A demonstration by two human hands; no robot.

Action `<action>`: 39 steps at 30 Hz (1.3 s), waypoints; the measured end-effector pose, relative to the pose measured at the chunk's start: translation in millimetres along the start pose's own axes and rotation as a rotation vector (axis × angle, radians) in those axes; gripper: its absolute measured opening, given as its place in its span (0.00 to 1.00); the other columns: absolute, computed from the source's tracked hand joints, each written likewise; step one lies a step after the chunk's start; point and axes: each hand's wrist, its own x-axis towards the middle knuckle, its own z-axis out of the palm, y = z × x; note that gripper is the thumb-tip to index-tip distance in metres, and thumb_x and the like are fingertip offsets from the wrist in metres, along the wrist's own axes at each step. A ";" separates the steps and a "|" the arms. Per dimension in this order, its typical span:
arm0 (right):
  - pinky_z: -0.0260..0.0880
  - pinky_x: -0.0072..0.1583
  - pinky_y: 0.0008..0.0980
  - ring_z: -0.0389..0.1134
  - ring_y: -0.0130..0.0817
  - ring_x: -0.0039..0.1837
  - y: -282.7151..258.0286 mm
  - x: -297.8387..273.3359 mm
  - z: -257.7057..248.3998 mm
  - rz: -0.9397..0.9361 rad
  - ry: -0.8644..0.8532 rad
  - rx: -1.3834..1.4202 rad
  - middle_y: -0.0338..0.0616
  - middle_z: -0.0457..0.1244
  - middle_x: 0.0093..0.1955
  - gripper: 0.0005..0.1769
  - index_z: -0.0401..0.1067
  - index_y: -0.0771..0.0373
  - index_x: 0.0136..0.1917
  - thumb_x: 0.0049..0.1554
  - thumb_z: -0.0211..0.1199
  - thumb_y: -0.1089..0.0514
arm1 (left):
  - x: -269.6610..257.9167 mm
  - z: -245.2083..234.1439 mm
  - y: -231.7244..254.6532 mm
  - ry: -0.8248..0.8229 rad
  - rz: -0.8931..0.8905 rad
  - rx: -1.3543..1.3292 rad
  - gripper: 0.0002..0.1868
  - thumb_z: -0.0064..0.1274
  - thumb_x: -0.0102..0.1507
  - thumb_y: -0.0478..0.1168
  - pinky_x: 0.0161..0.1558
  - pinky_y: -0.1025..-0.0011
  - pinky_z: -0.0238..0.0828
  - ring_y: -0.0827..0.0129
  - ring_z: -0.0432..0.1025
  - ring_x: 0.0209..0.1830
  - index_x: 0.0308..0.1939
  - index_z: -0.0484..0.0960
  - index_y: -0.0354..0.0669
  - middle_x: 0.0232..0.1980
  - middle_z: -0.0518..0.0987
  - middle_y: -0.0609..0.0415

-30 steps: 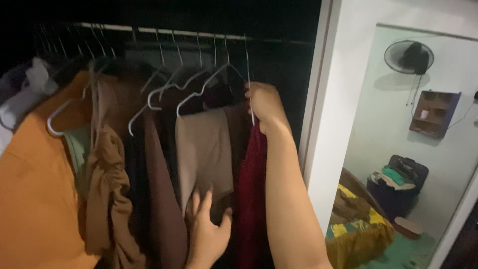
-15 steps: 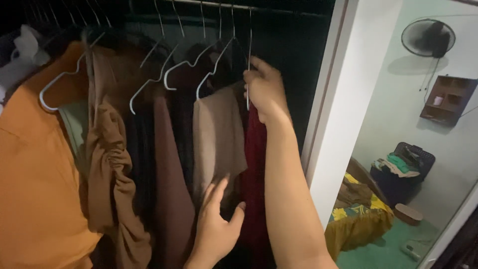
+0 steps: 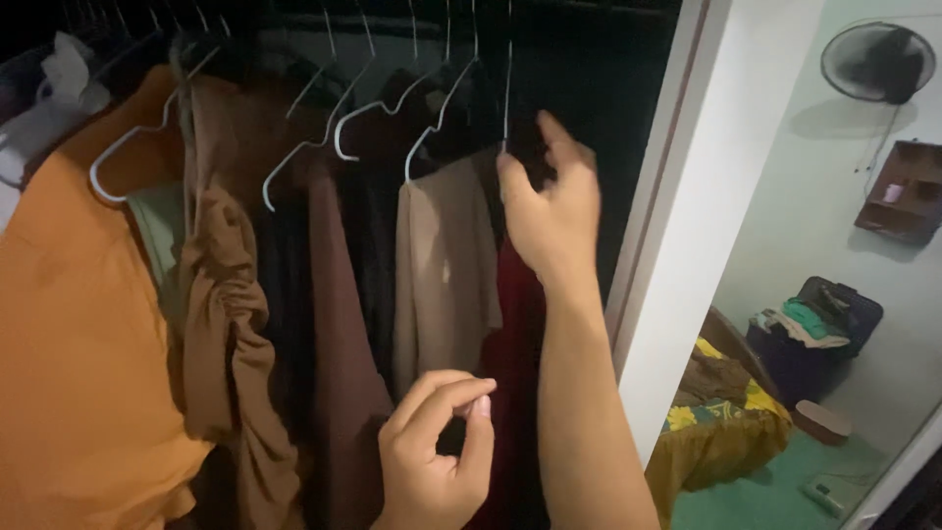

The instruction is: Organize clothes by retrieving items from a wardrobe and hanging them or placing them on a bed.

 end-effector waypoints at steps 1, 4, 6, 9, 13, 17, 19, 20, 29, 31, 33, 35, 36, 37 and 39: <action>0.68 0.66 0.42 0.64 0.45 0.70 -5.1 -10.1 -6.1 -0.067 0.020 -0.014 0.56 0.60 0.72 0.32 0.66 0.63 0.74 0.58 0.66 0.55 | -2.0 -1.3 4.6 0.001 0.007 -0.011 0.07 0.56 0.60 0.27 0.36 0.75 0.79 0.72 0.80 0.34 0.42 0.85 0.35 0.39 0.84 0.51; 0.72 0.66 0.39 0.66 0.41 0.68 -17.5 -52.5 -25.2 -0.164 -0.007 0.059 0.53 0.60 0.71 0.29 0.66 0.64 0.74 0.60 0.66 0.58 | -13.7 -6.3 10.3 0.009 0.005 -0.019 0.07 0.56 0.60 0.27 0.36 0.75 0.79 0.72 0.80 0.34 0.41 0.85 0.36 0.39 0.84 0.50; 0.74 0.66 0.37 0.68 0.39 0.67 -19.5 -84.1 -36.0 -0.196 -0.056 0.152 0.51 0.60 0.70 0.27 0.66 0.64 0.73 0.62 0.65 0.60 | -23.9 -10.1 8.5 0.024 -0.003 -0.012 0.07 0.56 0.60 0.27 0.36 0.75 0.79 0.72 0.81 0.34 0.41 0.85 0.36 0.39 0.84 0.50; 0.73 0.64 0.32 0.67 0.35 0.65 -3.4 -134.2 -47.2 -0.103 -0.209 0.321 0.46 0.60 0.69 0.25 0.66 0.66 0.70 0.60 0.62 0.67 | -41.2 -14.0 1.6 0.056 -0.041 0.003 0.06 0.56 0.60 0.27 0.38 0.75 0.79 0.71 0.81 0.36 0.41 0.83 0.36 0.39 0.83 0.49; 0.70 0.61 0.28 0.67 0.30 0.60 50.5 -201.8 -45.0 0.200 -0.466 0.584 0.44 0.63 0.58 0.23 0.70 0.68 0.68 0.59 0.61 0.69 | -64.0 -15.6 -14.9 0.110 -0.336 -0.035 0.04 0.56 0.62 0.31 0.35 0.75 0.77 0.71 0.79 0.31 0.39 0.84 0.34 0.38 0.83 0.50; 0.72 0.58 0.30 0.70 0.30 0.54 103.2 -272.2 -28.6 0.518 -0.718 0.771 0.44 0.67 0.53 0.18 0.72 0.68 0.64 0.60 0.61 0.69 | -111.1 -10.9 -58.0 0.159 -0.513 -0.156 0.06 0.54 0.65 0.33 0.36 0.77 0.76 0.75 0.77 0.34 0.42 0.84 0.33 0.39 0.83 0.54; 0.71 0.59 0.29 0.69 0.29 0.55 114.4 -293.4 -26.9 0.552 -0.791 0.767 0.42 0.67 0.53 0.16 0.72 0.69 0.63 0.61 0.61 0.69 | -137.8 -7.5 -76.6 0.177 -0.592 -0.166 0.06 0.54 0.66 0.34 0.37 0.76 0.75 0.76 0.77 0.34 0.42 0.84 0.33 0.38 0.83 0.54; 0.70 0.59 0.28 0.69 0.28 0.56 119.9 -304.0 -26.4 0.561 -0.852 0.763 0.41 0.68 0.54 0.15 0.72 0.69 0.62 0.61 0.61 0.69 | -151.5 -5.7 -85.6 0.190 -0.647 -0.185 0.07 0.54 0.67 0.34 0.37 0.76 0.74 0.77 0.76 0.35 0.43 0.84 0.34 0.37 0.84 0.55; 0.71 0.61 0.28 0.69 0.26 0.58 182.2 -370.2 -27.8 0.611 -1.058 0.694 0.40 0.70 0.56 0.14 0.72 0.67 0.62 0.62 0.61 0.65 | -244.2 0.2 -121.4 0.322 -0.841 -0.144 0.07 0.52 0.67 0.34 0.42 0.77 0.77 0.77 0.79 0.38 0.43 0.83 0.35 0.39 0.85 0.58; 0.70 0.58 0.28 0.69 0.26 0.56 192.3 -385.0 -24.7 0.722 -1.129 0.715 0.40 0.70 0.55 0.14 0.72 0.67 0.62 0.63 0.59 0.64 | -263.3 -1.4 -123.1 0.350 -0.887 -0.068 0.07 0.52 0.67 0.35 0.41 0.76 0.75 0.76 0.78 0.37 0.44 0.84 0.36 0.38 0.84 0.56; 0.70 0.55 0.28 0.69 0.27 0.54 197.1 -399.6 -23.8 0.831 -1.207 0.731 0.41 0.70 0.53 0.14 0.72 0.67 0.63 0.64 0.58 0.63 | -278.8 -5.7 -116.8 0.383 -0.932 0.009 0.07 0.53 0.67 0.35 0.41 0.76 0.74 0.75 0.76 0.36 0.45 0.84 0.36 0.38 0.84 0.55; 0.71 0.58 0.26 0.70 0.24 0.57 197.7 -412.2 -25.2 0.830 -1.270 0.711 0.38 0.70 0.55 0.15 0.72 0.66 0.62 0.62 0.57 0.64 | -289.2 -11.5 -103.9 0.388 -1.073 0.177 0.08 0.54 0.66 0.37 0.37 0.72 0.73 0.72 0.75 0.32 0.44 0.86 0.38 0.35 0.84 0.52; 0.71 0.58 0.26 0.70 0.24 0.57 195.7 -417.7 -29.9 0.840 -1.303 0.711 0.38 0.70 0.55 0.15 0.72 0.66 0.62 0.62 0.57 0.64 | -297.1 -11.7 -94.8 0.416 -1.092 0.187 0.08 0.54 0.66 0.37 0.37 0.72 0.73 0.72 0.75 0.32 0.44 0.86 0.38 0.35 0.84 0.52; 0.70 0.55 0.27 0.70 0.25 0.55 192.8 -422.8 -32.0 0.877 -1.348 0.698 0.39 0.70 0.54 0.14 0.73 0.66 0.62 0.63 0.57 0.64 | -303.2 -13.7 -86.7 0.406 -1.117 0.257 0.09 0.55 0.65 0.37 0.37 0.72 0.73 0.72 0.76 0.33 0.44 0.86 0.37 0.35 0.84 0.53; 0.70 0.53 0.27 0.69 0.25 0.52 192.6 -438.2 -36.5 0.919 -1.426 0.687 0.40 0.69 0.53 0.14 0.73 0.66 0.62 0.63 0.57 0.64 | -316.3 -15.2 -67.5 0.422 -1.158 0.339 0.09 0.55 0.64 0.38 0.38 0.72 0.72 0.72 0.76 0.34 0.44 0.86 0.37 0.36 0.84 0.53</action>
